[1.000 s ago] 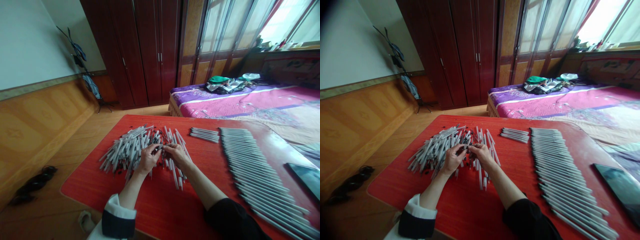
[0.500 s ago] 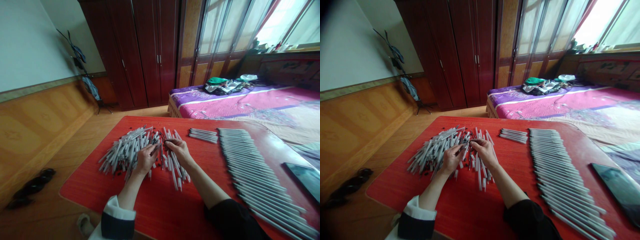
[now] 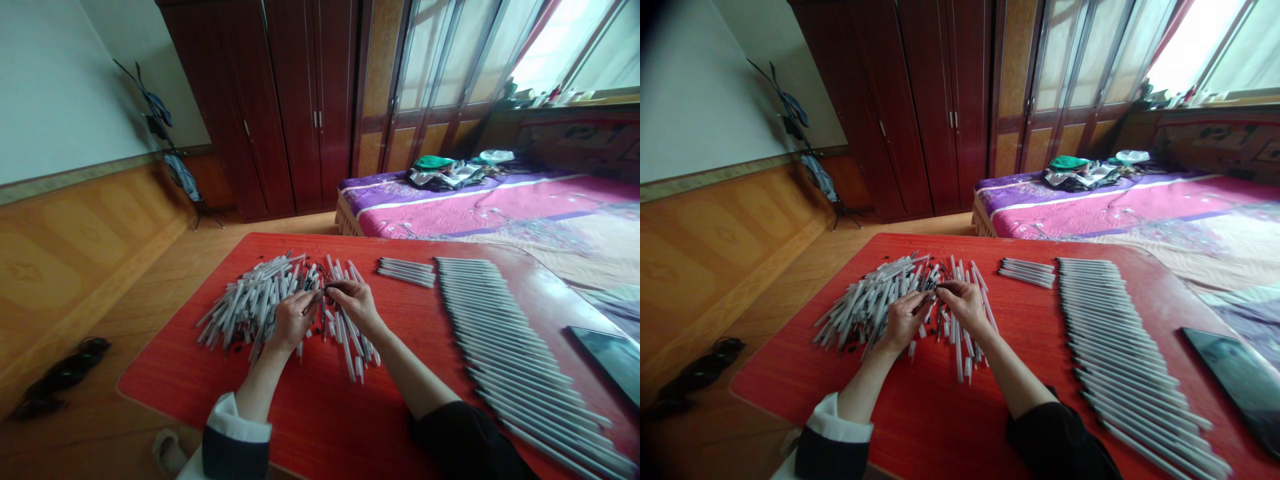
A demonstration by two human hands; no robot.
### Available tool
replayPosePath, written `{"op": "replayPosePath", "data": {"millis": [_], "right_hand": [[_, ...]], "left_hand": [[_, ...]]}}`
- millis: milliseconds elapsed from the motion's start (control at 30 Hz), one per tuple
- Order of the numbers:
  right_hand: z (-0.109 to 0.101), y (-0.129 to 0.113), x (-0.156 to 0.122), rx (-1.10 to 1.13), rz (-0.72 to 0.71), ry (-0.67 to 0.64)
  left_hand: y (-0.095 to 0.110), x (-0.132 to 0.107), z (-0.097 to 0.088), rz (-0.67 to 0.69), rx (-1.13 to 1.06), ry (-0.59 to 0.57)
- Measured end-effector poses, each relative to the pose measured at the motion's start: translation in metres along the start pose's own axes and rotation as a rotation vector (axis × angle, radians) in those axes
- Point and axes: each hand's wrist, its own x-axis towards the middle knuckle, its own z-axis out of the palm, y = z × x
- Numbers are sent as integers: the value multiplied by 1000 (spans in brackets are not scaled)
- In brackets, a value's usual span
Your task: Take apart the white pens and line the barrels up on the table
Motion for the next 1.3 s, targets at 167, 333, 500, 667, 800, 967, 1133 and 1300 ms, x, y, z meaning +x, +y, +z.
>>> {"op": "replayPosePath", "data": {"millis": [167,333,500,667,800,967,1133,1300], "right_hand": [[1,-3,-1,-156,-111,-3],[-4,4,1,-339,-211,-14],[-4,8,3,-346,-196,0],[-4,8,2,-336,-238,-11],[-5,5,0,-433,-214,28],[-4,1,0,-331,-221,-38],[-5,4,1,-392,-194,33],[-5,4,1,-271,-182,-24]], "left_hand": [[0,0,-1,9,61,0],[0,-1,-1,39,129,8],[0,-1,-1,59,147,25],[-1,-1,0,70,149,15],[-1,-1,-1,80,152,21],[2,0,-2,74,144,29],[3,0,-2,84,137,23],[2,0,-2,64,152,20]]}}
